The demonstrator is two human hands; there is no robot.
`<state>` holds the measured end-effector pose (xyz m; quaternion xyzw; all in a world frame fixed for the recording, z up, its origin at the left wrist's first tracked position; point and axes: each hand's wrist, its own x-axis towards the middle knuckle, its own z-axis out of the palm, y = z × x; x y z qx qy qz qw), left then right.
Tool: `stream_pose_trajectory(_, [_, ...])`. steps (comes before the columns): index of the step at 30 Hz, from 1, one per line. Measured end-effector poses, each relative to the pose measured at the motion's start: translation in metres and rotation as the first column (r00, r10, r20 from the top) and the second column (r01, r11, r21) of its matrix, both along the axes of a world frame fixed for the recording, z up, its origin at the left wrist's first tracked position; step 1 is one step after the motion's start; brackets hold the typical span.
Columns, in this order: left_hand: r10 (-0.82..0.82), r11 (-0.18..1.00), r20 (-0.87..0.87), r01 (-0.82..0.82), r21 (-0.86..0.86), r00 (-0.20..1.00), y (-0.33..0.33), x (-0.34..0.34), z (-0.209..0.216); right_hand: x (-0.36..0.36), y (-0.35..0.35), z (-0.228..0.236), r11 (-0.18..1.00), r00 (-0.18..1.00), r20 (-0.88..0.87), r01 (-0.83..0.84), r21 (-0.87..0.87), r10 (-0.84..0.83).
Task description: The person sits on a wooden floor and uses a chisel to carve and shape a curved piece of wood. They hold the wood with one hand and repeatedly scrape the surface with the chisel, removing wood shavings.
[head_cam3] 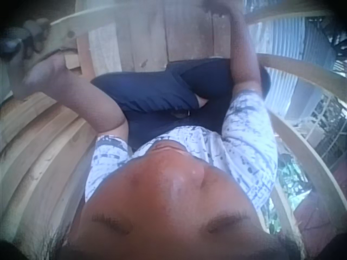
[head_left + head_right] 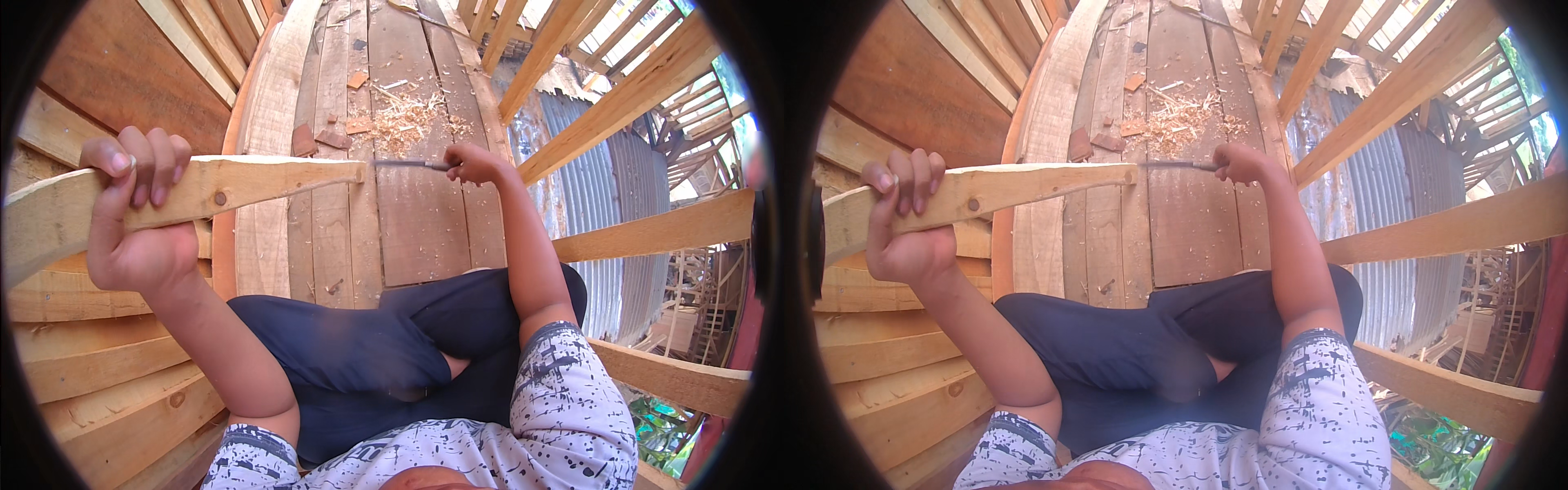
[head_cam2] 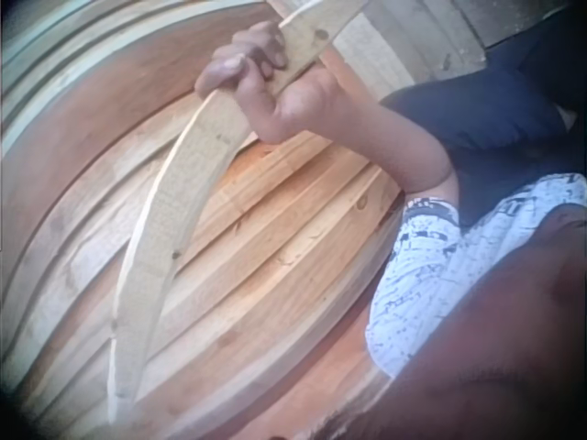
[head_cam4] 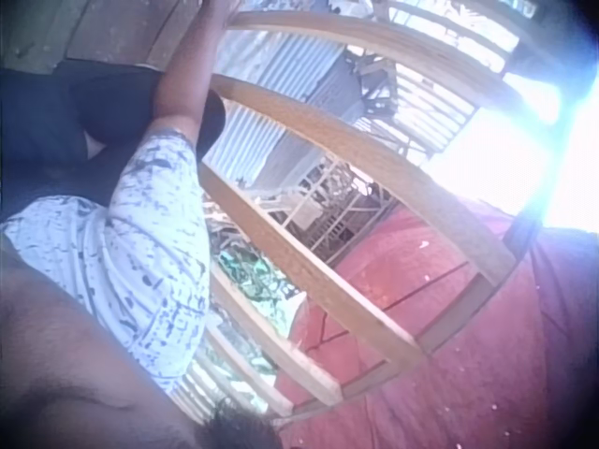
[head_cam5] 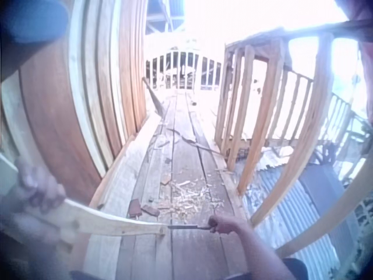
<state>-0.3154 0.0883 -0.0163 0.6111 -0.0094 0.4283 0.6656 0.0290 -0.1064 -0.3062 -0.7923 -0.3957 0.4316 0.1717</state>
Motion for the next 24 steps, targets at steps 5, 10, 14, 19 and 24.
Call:
stream_pose_trajectory(5, [-0.028, 0.998, -0.001, 0.028, 0.048, 1.0, -0.001, 0.002, 0.001, -0.008, 0.004, -0.027, 1.0, 0.917, 0.398, -0.018, 0.003, 0.015])
stream_pose_trajectory(10, [-0.047, 0.998, -0.03, 0.048, 0.047, 0.998, -0.012, 0.003, 0.008, -0.001, 0.006, -0.031, 0.976, 0.866, 0.449, 0.197, 0.097, -0.22])
stream_pose_trajectory(14, [-0.04, 0.997, -0.048, 0.043, 0.058, 0.998, -0.017, 0.005, 0.011, 0.0, 0.011, -0.017, 0.968, 0.911, 0.348, 0.161, 0.192, -0.22])
stream_pose_trajectory(19, [-0.034, 0.997, -0.002, 0.034, 0.074, 0.999, -0.011, 0.01, 0.008, -0.021, 0.026, -0.021, 0.911, 0.89, 0.31, 0.221, 0.348, -0.334])
stream_pose_trajectory(24, [-0.007, 0.999, 0.032, 0.005, 0.046, 0.999, -0.009, 0.012, 0.004, -0.027, 0.026, -0.057, 0.963, 0.924, 0.346, 0.074, 0.26, -0.165])
